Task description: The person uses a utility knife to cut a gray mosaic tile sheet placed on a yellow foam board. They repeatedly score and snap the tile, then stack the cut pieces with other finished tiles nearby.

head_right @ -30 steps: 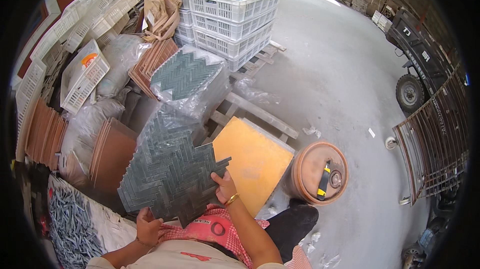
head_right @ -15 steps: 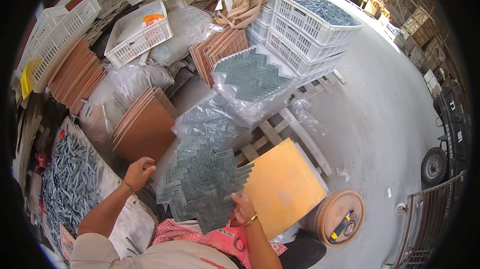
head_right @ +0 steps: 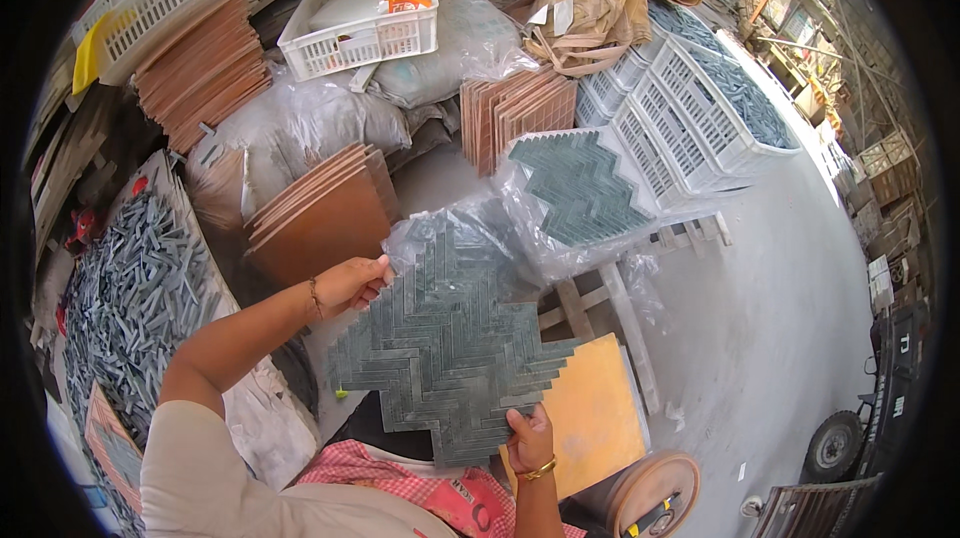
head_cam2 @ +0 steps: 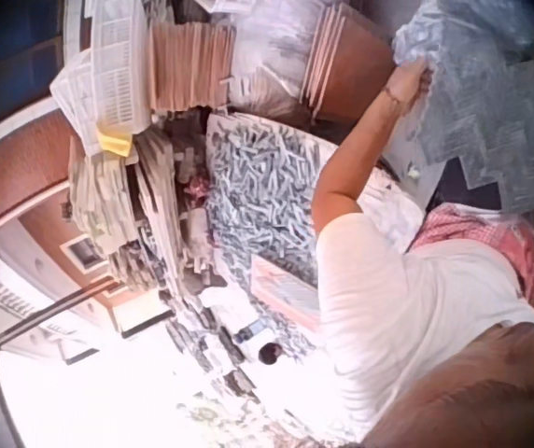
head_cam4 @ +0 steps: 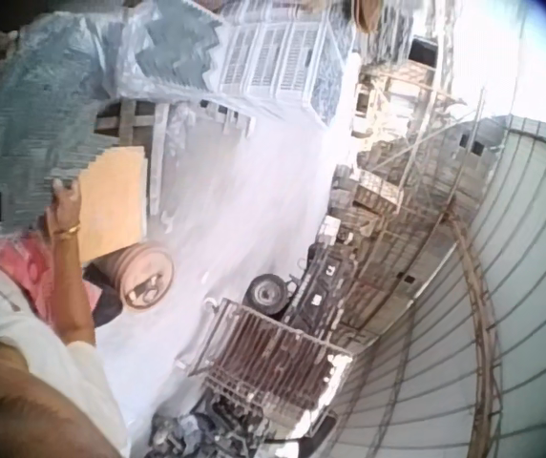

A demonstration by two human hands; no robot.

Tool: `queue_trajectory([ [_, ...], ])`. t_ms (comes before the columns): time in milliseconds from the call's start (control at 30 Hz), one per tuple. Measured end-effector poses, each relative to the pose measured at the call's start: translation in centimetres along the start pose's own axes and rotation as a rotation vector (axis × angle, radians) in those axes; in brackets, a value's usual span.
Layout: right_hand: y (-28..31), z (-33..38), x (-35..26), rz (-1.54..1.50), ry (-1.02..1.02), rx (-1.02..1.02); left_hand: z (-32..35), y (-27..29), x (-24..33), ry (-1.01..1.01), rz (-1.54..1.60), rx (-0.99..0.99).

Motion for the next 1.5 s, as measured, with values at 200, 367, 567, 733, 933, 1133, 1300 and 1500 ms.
queue_trajectory([
  [200,-6.2,-11.0,-7.7,0.245,0.038,-0.139,-4.2,3.6,9.3,-0.343,-0.614,0.294],
  [367,-9.5,-19.5,-7.1,0.513,0.024,0.042,-12.8,13.0,9.4,-0.470,-0.458,0.503],
  [567,-2.0,-24.6,5.1,0.425,-0.084,0.213,-17.9,14.2,2.5,-0.312,-0.703,0.670],
  [733,1.1,-23.6,12.6,0.307,-0.309,0.202,-21.0,16.5,-3.5,-0.110,-0.762,0.602],
  [933,3.3,-25.4,12.7,0.178,-0.276,0.339,-26.5,15.2,-3.1,-0.110,-0.786,0.526],
  [1133,4.7,-27.4,11.7,0.093,-0.253,0.386,-31.3,14.2,-2.3,-0.115,-0.832,0.508],
  [1300,6.5,-27.8,11.7,0.056,-0.245,0.379,-33.4,14.3,-3.9,-0.092,-0.788,0.462],
  [1500,5.6,-27.0,13.4,-0.037,-0.194,0.364,-35.0,15.7,-6.2,-0.175,-0.607,0.365],
])
Point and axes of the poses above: each hand's wrist, its own z-axis away from the middle knuckle, its own y-axis out of the back of the hand, x = y × z, the point moved 5 cm from there along -z, towards the middle knuckle, and after that the axes turned 3 degrees about -x, right-handed, at the moved point
